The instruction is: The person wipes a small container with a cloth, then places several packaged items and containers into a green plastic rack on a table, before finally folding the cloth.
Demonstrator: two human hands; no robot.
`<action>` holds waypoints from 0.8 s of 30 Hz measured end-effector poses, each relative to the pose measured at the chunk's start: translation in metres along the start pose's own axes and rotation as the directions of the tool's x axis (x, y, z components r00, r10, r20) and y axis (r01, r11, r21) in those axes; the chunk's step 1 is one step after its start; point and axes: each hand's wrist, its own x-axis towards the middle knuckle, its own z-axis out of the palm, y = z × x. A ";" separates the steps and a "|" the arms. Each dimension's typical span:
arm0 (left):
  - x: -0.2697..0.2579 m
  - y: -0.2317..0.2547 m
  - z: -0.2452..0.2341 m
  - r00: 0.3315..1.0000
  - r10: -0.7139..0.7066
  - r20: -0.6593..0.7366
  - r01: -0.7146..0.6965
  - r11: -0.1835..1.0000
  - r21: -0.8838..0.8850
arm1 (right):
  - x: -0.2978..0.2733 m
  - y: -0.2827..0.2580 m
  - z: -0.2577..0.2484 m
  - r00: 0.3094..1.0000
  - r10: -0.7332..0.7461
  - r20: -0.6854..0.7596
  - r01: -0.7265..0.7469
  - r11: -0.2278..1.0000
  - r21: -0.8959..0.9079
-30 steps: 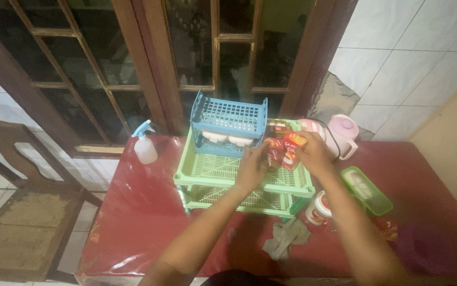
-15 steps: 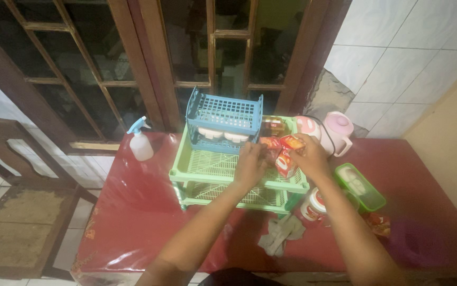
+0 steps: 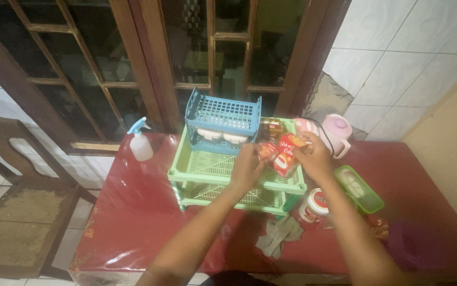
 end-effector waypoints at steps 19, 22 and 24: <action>0.149 0.001 -0.153 0.981 -0.132 -0.139 0.152 0.979 0.139 | 0.099 -0.124 0.041 0.970 -0.241 -0.028 0.243 0.965 0.102; 0.169 -0.014 -0.155 0.987 -0.141 -0.083 0.156 0.963 0.222 | 0.121 -0.139 0.052 0.976 -0.218 0.004 0.218 0.975 -0.049; 0.182 -0.025 -0.154 0.989 -0.134 -0.063 0.145 0.961 0.237 | 0.134 -0.140 0.059 0.974 -0.226 0.021 0.227 0.972 -0.066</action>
